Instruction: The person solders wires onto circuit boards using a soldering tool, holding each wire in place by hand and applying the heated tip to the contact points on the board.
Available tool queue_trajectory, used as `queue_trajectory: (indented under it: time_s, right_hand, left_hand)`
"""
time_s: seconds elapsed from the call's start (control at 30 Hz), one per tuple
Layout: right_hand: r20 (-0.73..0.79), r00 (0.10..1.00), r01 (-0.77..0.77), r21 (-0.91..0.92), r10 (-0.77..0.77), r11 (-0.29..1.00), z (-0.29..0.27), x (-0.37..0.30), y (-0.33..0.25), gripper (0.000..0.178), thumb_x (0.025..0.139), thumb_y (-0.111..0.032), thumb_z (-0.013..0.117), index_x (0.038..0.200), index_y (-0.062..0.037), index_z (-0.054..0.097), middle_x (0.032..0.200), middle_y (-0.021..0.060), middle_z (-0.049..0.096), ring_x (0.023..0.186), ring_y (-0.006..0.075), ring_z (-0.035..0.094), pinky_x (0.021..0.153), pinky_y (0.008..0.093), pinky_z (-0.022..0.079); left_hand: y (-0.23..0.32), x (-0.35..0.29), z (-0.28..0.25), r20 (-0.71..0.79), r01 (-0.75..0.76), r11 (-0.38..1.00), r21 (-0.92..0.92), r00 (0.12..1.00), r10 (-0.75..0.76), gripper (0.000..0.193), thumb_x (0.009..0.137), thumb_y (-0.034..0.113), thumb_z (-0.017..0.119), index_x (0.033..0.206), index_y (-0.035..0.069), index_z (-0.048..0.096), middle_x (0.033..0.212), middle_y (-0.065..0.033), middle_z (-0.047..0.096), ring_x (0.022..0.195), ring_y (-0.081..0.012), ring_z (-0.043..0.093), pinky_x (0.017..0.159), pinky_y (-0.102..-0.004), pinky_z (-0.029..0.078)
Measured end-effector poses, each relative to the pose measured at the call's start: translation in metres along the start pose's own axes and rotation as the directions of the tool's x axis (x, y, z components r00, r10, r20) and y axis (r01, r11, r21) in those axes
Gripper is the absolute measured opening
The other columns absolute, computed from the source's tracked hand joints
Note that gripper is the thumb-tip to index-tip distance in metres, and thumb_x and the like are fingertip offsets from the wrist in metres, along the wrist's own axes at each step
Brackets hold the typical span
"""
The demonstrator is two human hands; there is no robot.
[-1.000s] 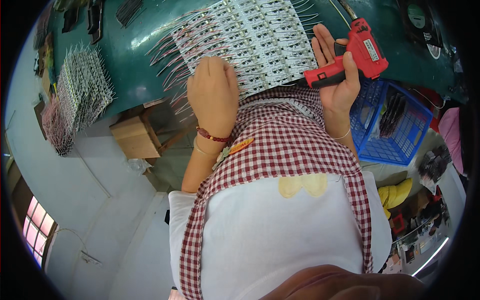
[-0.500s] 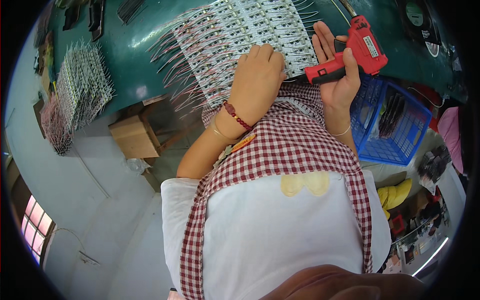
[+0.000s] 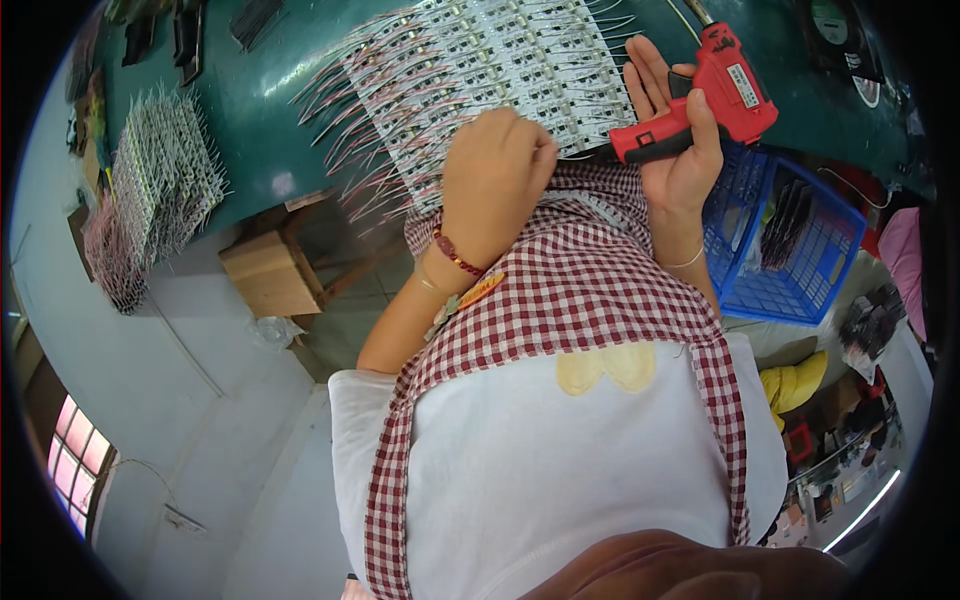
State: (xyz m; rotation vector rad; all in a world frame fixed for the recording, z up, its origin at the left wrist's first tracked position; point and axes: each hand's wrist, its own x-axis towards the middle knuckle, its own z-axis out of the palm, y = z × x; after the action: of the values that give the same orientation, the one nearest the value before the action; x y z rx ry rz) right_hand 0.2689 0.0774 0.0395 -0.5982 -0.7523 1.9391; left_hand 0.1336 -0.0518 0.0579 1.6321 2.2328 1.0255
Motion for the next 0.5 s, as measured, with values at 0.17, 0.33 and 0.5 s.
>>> queue_trajectory:
  time_s: [0.17,0.33,0.5]
  right_hand:
    - [-0.017,1.0,-0.021,0.013,0.021,1.0,0.0,0.0,0.0,0.025,0.094,-0.017,0.051,0.114,-0.0024,0.048,0.13,0.032,0.048,0.129,0.0376,0.044,0.112,0.0467,0.033]
    - [-0.003,1.0,-0.014,0.009,0.014,1.0,-0.001,0.0,0.001,0.026,0.094,-0.017,0.051,0.114,-0.0021,0.048,0.13,0.032,0.048,0.129,0.0375,0.044,0.111,0.0465,0.033]
    - [-0.006,1.0,-0.023,0.015,0.023,1.0,-0.001,0.0,0.0,0.026,0.094,-0.017,0.051,0.115,-0.0021,0.047,0.13,0.0318,0.048,0.129,0.0374,0.044,0.111,0.0463,0.034]
  left_hand:
    - [0.005,0.007,0.015,0.098,-0.092,0.996,0.01,0.991,0.091,0.012,0.076,0.007,0.069,0.079,0.006,0.057,0.075,-0.0071,0.054,0.074,-0.027,0.054,0.067,-0.0375,0.042]
    - [0.006,0.008,0.011,0.168,-0.063,0.998,0.014,0.984,0.06,0.012,0.076,0.007,0.068,0.08,0.005,0.057,0.078,-0.0088,0.055,0.077,-0.0284,0.055,0.071,-0.0391,0.044]
    - [0.006,0.012,0.012,0.214,-0.021,1.0,-0.005,0.977,0.022,0.011,0.076,0.004,0.066,0.082,0.004,0.057,0.081,-0.0104,0.055,0.081,-0.0297,0.055,0.071,-0.039,0.046]
